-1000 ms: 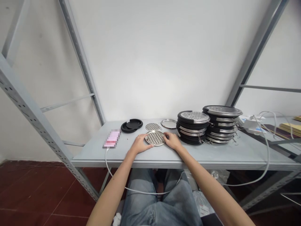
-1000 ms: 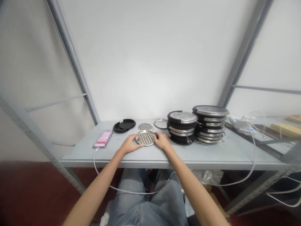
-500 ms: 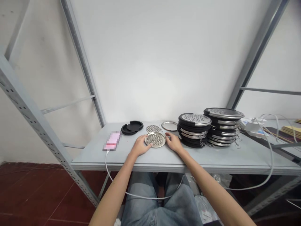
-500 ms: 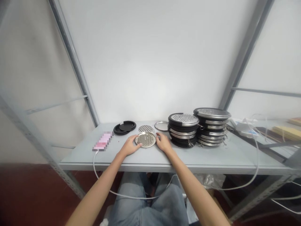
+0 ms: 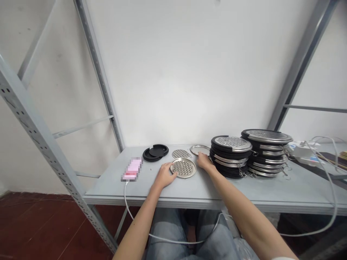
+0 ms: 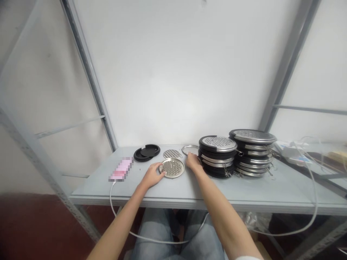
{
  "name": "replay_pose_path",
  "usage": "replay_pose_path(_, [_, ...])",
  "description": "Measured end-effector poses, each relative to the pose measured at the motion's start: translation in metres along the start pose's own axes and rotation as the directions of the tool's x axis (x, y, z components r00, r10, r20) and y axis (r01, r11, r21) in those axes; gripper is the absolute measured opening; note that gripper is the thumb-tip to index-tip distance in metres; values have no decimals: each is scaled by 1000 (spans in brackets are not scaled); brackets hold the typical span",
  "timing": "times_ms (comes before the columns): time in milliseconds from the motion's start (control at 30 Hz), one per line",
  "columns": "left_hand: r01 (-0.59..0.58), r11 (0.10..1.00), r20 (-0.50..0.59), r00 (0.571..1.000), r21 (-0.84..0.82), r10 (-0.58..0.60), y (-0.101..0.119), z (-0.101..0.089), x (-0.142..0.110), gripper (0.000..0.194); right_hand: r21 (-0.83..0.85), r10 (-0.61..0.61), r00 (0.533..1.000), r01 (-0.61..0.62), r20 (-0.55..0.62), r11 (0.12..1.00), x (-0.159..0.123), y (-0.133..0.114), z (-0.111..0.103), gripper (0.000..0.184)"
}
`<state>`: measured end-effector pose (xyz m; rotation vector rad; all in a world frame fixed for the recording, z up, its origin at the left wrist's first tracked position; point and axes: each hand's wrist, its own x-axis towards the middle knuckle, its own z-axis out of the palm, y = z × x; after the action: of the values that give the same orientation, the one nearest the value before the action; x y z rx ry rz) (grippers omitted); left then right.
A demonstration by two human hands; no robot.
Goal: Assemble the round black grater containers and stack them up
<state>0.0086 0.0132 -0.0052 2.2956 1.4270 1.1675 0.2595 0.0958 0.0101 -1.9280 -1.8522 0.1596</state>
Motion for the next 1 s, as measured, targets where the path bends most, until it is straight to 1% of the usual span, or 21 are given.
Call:
replay_pose_path(133, [25, 1000, 1, 1000, -3, -25, -2, 2, 0, 36, -55, 0, 999, -3, -49, 998, -5, 1, 3, 30])
replay_pose_path(233, [34, 999, 1, 999, -8, -34, -2, 2, -1, 35, -84, -30, 997, 23, -72, 996, -8, -2, 3, 30])
replay_pose_path(300, [37, 999, 4, 999, -10, -37, -2, 2, -1, 35, -107, -70, 993, 60, -99, 992, -10, -6, 2, 33])
replay_pose_path(367, [36, 999, 1, 999, -12, -36, -2, 2, -1, 35, -146, -132, 978, 109, -159, 983, -12, -11, 0, 36])
replay_pose_path(433, [33, 999, -4, 999, -13, -33, -2, 2, -2, 34, -171, -197, 950, 158, -244, 972, -13, -17, -5, 37])
replay_pose_path(500, [39, 999, -6, 999, -9, -39, -3, 3, -2, 33, -149, -244, 913, 205, -327, 967, -16, -25, -13, 35])
replay_pose_path(600, [50, 999, -10, 999, -5, -50, -4, 3, -1, 33, -32, -288, 854, 305, -433, 952, -26, -36, -26, 31])
replay_pose_path(700, [43, 999, -24, 999, -11, -43, -4, 3, 0, 34, 105, -332, 789, 444, -517, 890, -40, -40, -36, 29])
replay_pose_path(767, [39, 999, -34, 999, -9, -39, -4, 2, 0, 34, 135, -371, 762, 508, -531, 851, -49, -38, -38, 29])
replay_pose_path(800, [37, 999, -36, 999, -6, -37, -4, 2, 0, 33, 131, -391, 758, 524, -523, 842, -52, -35, -38, 29])
replay_pose_path(833, [35, 999, -37, 999, -2, -35, -4, 2, 0, 33, 120, -405, 760, 528, -508, 841, -54, -32, -36, 29])
replay_pose_path(1000, [40, 999, -29, 999, 4, -40, -3, 1, 1, 31, 17, -431, 807, 477, -403, 879, -57, -16, -18, 27])
